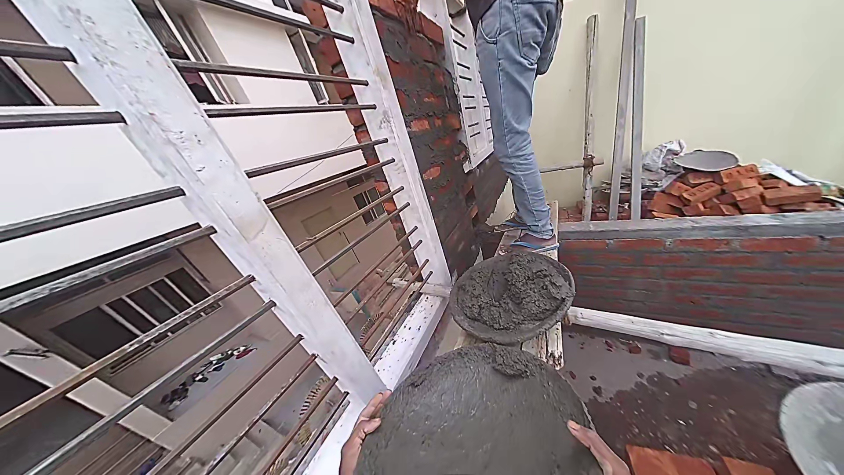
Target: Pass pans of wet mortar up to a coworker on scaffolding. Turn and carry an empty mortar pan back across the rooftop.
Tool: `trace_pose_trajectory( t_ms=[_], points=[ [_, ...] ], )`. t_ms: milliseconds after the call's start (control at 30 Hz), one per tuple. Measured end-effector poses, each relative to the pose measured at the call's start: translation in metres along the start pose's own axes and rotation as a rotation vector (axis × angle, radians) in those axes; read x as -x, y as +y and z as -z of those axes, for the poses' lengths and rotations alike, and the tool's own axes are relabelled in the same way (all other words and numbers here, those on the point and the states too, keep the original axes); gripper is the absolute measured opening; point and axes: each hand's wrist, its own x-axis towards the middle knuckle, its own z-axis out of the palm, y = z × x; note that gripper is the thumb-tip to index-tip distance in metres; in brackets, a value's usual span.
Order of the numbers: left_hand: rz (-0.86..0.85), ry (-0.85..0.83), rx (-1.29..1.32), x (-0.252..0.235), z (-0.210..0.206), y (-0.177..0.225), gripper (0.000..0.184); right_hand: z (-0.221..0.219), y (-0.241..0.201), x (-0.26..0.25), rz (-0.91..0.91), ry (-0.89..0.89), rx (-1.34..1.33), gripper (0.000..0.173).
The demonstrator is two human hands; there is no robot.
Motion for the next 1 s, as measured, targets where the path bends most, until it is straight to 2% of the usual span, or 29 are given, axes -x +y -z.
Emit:
trace_pose_trajectory(
  t_ms=[1000],
  points=[
    [-0.046, -0.028, -0.009, -0.002, 0.006, -0.003, 0.046, -0.001, 0.000, 0.001, -0.009, 0.008, -0.004, 0.022]
  ],
)
